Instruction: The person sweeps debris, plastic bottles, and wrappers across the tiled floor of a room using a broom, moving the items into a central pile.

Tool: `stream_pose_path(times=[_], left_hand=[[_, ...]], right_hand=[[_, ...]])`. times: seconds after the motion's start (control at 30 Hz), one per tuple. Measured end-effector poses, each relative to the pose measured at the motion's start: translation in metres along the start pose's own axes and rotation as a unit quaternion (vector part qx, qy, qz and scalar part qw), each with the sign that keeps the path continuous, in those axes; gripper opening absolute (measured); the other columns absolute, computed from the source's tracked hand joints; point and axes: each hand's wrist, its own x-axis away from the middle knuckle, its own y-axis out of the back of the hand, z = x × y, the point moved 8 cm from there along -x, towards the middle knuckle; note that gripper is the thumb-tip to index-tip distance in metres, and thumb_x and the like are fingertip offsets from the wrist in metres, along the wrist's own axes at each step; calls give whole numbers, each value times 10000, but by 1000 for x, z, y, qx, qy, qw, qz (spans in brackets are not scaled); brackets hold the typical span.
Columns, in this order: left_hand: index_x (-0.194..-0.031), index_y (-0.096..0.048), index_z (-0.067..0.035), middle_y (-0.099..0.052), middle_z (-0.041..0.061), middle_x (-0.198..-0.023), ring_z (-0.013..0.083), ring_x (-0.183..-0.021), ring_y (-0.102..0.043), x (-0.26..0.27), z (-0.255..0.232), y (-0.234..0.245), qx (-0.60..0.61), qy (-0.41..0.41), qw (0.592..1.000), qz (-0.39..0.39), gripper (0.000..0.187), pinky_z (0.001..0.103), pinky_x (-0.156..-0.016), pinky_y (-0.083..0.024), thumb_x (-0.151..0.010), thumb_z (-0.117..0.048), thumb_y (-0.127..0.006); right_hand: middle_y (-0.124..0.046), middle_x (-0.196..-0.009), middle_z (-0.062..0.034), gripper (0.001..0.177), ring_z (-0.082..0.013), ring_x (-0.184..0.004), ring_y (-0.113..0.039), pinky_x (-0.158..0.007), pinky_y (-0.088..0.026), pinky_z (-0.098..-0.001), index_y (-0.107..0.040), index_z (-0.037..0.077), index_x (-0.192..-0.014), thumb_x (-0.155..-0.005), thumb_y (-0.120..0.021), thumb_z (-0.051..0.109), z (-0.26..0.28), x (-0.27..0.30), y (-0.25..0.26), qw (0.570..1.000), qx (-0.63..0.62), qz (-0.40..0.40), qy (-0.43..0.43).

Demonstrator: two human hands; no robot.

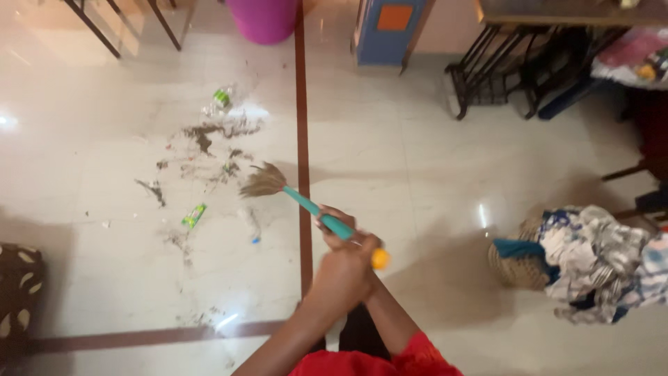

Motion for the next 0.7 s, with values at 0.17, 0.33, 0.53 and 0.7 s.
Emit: stream_pose_path(times=[0.17,0.33,0.53,0.7], left_hand=[[-1109,-598,-59,-685,137,-1122,336,-962,-709,-36,-108,15,61,-185,981,17,370,460,-794,-555,-760,18,-695],[-1193,-586,-63,-688,144,-1225,380,-1160,-679,-50,-152,4,185,-300,935,48,482,435,-819,-567,-727,40,-655],[-1184,-620,-69,-713,163,-1018,355,-940,-704,-82,-112,-114,257,-141,941,170,308,425,-806,-546,-927,-168,-758],[-1141,-620,-74,-747,149,-1062,326,-970,-733,-106,-36,-210,330,-71,929,154,288,399,-831,-556,-906,-168,-758]], right_hand=[[-712,-1098,-67,182,-91,-862,-597,-774,-521,-246,-688,-76,-1091,-913,-721,-60,91,-32,80,988,103,-114,30],[-716,-1178,-68,330,-140,-991,-700,-937,-582,-277,-638,-25,-1159,-867,-630,129,166,33,165,974,-171,-135,54],[-702,-984,-66,296,-162,-882,-683,-791,-548,-298,-692,-6,-1034,-917,-618,256,134,91,293,912,363,-158,106],[-683,-879,-133,223,-235,-807,-668,-741,-527,-348,-665,47,-935,-857,-627,252,28,108,369,876,387,-269,-96]])
